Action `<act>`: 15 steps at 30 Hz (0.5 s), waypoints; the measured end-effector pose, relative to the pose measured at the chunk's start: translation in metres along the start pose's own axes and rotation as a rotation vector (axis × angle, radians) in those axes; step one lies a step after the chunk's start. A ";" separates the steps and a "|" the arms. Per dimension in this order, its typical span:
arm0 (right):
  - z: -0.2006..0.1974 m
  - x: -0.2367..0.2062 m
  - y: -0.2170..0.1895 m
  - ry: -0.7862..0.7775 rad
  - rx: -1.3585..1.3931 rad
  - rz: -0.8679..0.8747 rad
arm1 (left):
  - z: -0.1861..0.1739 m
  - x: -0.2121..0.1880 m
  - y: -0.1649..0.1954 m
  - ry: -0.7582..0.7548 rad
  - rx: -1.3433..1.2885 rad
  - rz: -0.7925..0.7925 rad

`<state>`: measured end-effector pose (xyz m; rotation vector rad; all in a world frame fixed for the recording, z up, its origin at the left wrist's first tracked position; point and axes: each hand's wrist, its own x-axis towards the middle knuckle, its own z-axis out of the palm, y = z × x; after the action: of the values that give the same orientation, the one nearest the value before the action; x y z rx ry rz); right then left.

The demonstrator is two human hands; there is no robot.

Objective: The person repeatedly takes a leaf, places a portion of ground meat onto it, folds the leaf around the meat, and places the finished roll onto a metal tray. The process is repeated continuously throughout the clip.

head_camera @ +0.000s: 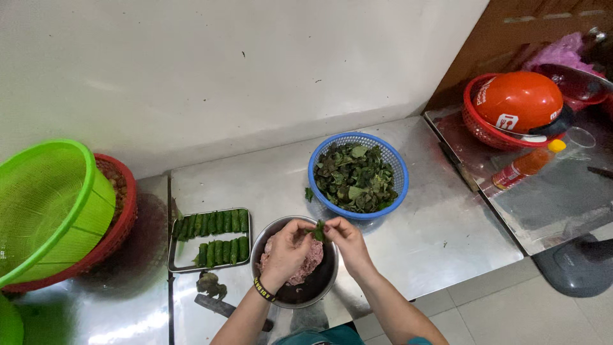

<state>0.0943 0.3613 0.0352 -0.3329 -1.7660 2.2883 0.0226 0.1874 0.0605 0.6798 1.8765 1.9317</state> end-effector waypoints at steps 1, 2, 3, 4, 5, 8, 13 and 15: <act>-0.002 0.001 0.000 -0.010 0.091 0.030 | -0.002 0.000 0.003 0.004 0.022 -0.004; -0.005 0.002 0.000 -0.021 0.182 0.061 | -0.005 0.001 0.007 -0.025 -0.085 -0.022; -0.006 0.001 0.000 -0.032 0.274 0.093 | -0.007 0.002 0.011 -0.052 -0.192 -0.040; -0.007 0.001 -0.001 -0.030 0.282 0.108 | -0.010 0.003 0.015 -0.079 -0.300 -0.060; -0.007 0.000 -0.001 -0.028 0.290 0.125 | -0.012 0.003 0.019 -0.077 -0.323 -0.078; 0.000 -0.005 -0.003 0.026 0.113 0.062 | -0.018 0.002 0.027 -0.090 -0.499 -0.223; 0.013 -0.015 -0.011 0.018 -0.115 -0.166 | -0.003 0.004 0.003 -0.120 -0.568 -0.346; 0.012 -0.018 -0.016 0.038 -0.095 -0.170 | -0.003 0.005 -0.013 -0.170 -0.442 -0.349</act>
<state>0.1085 0.3488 0.0539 -0.2315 -1.8133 2.0742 0.0156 0.1884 0.0479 0.3391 1.2988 1.8926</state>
